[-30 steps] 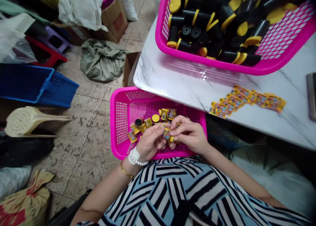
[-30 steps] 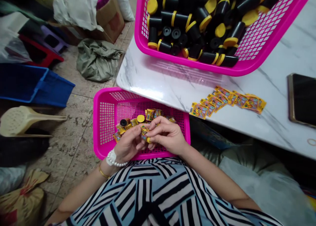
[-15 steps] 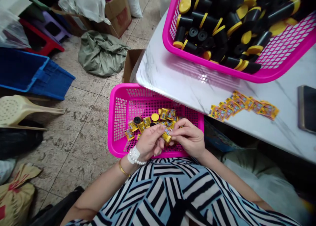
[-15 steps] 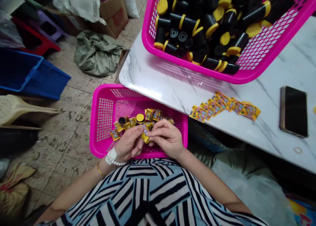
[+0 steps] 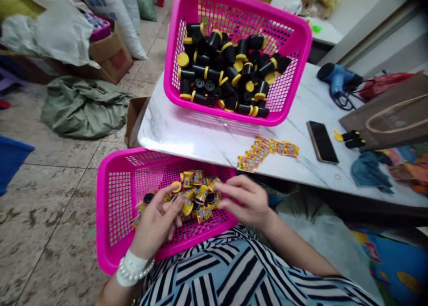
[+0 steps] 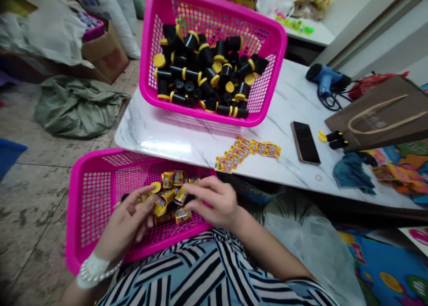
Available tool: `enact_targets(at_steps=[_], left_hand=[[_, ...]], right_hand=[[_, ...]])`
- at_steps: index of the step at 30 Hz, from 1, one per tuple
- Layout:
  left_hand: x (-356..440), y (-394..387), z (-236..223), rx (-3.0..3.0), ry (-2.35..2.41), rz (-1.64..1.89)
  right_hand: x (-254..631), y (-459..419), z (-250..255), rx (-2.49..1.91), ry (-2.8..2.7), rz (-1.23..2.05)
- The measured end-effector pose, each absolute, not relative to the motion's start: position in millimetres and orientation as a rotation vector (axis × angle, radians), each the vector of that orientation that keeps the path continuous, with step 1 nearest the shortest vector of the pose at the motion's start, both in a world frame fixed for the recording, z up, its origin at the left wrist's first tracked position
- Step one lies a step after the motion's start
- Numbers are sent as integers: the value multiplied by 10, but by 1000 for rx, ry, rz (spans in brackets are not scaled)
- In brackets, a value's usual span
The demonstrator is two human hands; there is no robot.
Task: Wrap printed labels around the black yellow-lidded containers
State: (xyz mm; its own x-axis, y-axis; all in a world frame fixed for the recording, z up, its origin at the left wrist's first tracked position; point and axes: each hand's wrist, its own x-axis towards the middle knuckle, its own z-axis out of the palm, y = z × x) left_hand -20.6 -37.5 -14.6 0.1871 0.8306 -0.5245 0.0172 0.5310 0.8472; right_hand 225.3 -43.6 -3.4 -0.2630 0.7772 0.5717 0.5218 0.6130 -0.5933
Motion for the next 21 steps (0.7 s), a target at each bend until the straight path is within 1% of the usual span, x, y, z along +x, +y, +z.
enact_targets(at_steps=[2, 4, 7, 10, 13, 17, 21], left_hand=[[-227, -310, -86, 896, 1328, 840], [-217, -282, -55, 887, 1347, 933], [-147, -302, -71, 881, 1308, 875], [-26, -338, -90, 902, 1203, 721], [140, -330, -57, 888, 1092, 642], [361, -242, -30, 763, 1002, 692], [343, -160, -76, 767, 1042, 780]], right_hand=[[2517, -419, 25, -1264, -1957, 27], [2745, -392, -12, -1434, -2029, -238], [2933, -337, -145, -1509, -2088, -454], [2923, -295, -178, -1393, -2050, -459], [2746, -279, -100, -1303, -1973, -443], [2363, -313, -92, -1137, -2027, -430], [2065, -424, -165, -973, -2125, -178]])
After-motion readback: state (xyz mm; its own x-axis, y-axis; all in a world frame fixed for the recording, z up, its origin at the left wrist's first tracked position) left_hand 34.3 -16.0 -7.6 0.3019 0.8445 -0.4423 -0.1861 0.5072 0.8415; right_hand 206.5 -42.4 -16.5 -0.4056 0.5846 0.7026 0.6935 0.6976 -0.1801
